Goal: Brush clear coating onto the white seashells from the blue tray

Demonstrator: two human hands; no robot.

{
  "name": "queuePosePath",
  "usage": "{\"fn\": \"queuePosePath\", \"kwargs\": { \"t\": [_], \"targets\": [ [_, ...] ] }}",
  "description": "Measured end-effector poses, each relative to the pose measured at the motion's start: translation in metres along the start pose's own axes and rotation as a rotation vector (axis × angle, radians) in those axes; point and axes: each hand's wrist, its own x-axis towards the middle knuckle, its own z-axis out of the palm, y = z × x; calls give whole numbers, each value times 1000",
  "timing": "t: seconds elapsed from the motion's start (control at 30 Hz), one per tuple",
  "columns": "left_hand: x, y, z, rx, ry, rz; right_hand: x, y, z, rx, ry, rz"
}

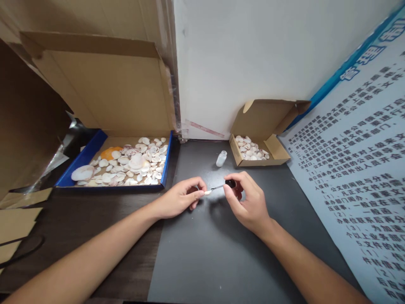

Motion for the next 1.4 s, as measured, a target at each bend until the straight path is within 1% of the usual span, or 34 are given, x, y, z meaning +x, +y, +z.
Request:
{"fn": "queuePosePath", "kwargs": {
  "t": [0.13,0.3,0.37,0.43,0.57,0.7,0.87,1.07,1.23,1.4],
  "targets": [
    [0,3,0,-25,4,-28,1,1,-1,25,25,17],
    [0,5,0,-32,14,-47,0,2,0,55,-19,-2],
    [0,4,0,-33,20,-52,-1,1,0,60,6,-8],
    [0,3,0,-37,19,-50,-1,1,0,72,27,-23],
    [1,1,-1,-55,10,-40,-2,0,1,53,-25,-32],
    [1,1,-1,-36,10,-54,-2,0,1,43,-13,-18],
    [1,2,0,-25,19,-45,-3,-1,0,84,-34,-60],
    [1,3,1,9,29,-50,-2,-2,0,63,14,-70],
    [1,3,1,3,15,-26,-2,-2,0,93,-15,-102],
    [1,3,1,10,8,-24,-3,-2,-1,84,10,-84]
  ]
}}
